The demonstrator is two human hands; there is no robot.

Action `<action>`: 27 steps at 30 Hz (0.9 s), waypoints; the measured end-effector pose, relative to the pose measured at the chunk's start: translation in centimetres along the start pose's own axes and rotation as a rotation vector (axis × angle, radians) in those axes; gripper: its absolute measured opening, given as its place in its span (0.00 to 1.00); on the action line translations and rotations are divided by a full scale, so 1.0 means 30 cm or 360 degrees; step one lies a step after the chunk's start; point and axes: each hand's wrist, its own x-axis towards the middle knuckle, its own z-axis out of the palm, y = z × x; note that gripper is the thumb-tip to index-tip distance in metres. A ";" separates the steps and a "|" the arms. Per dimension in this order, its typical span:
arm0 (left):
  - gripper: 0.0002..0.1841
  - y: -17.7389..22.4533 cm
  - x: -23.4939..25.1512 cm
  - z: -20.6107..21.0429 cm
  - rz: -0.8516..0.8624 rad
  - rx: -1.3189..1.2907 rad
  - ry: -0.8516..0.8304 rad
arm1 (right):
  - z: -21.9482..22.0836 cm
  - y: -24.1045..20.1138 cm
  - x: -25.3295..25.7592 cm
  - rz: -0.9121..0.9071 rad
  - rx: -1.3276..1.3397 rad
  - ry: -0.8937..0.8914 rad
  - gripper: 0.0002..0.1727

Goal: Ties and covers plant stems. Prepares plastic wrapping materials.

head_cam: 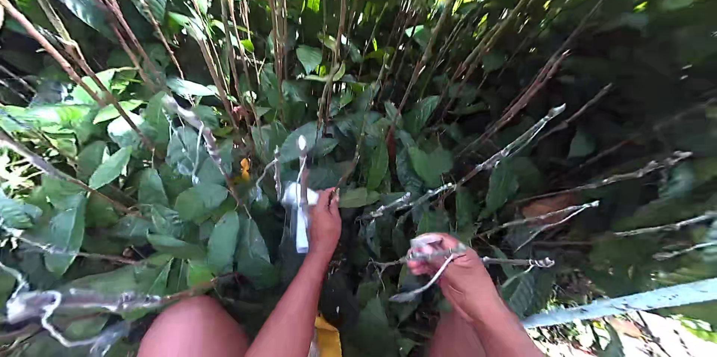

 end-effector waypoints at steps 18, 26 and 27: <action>0.15 -0.123 0.065 -0.055 -0.0276 -0.1013 -0.0464 | 0.276 0.039 0.588 0.0406 -0.1397 -0.0367 0.15; 0.13 -0.133 0.079 -0.088 -0.0462 -0.1387 -0.0653 | 0.262 0.070 0.584 -0.0073 -0.1672 -0.0930 0.12; 0.13 -0.135 0.077 -0.087 -0.0414 -0.1323 -0.0633 | 0.266 0.068 0.585 -0.0076 -0.1688 -0.0945 0.12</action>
